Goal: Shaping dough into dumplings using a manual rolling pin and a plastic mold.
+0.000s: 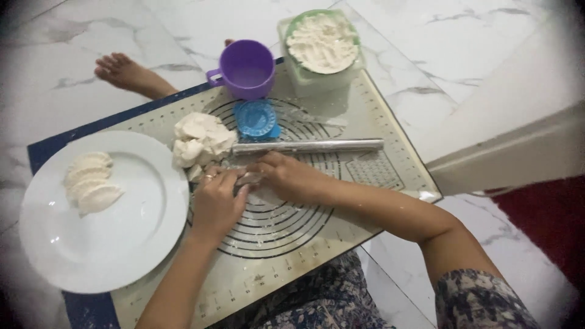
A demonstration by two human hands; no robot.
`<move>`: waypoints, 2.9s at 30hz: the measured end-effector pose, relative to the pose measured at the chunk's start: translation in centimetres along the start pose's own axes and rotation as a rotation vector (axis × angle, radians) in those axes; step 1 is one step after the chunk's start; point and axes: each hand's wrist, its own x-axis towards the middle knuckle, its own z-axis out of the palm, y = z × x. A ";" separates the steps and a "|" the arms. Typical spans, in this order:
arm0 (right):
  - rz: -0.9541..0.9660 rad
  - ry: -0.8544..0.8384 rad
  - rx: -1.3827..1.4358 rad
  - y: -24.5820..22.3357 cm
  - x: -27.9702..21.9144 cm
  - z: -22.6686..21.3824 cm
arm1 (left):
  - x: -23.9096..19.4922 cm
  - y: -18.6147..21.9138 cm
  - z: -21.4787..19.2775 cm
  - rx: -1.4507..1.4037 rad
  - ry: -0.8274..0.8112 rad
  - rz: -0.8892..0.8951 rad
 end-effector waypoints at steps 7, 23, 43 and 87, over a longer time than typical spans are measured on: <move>0.064 0.099 -0.090 1.4 -1.3 2.9 | -0.1 0.1 1.0 -0.033 0.014 -0.016; 0.046 0.072 -0.092 -0.6 -1.0 0.6 | 0.2 0.3 1.5 -0.127 0.036 -0.054; -0.010 0.042 -0.211 0.3 -0.3 0.9 | 0.5 -0.8 2.4 -0.076 0.049 -0.105; 0.242 -0.218 0.421 2.3 -1.1 -1.6 | -0.4 -0.9 1.7 -0.151 0.194 -0.024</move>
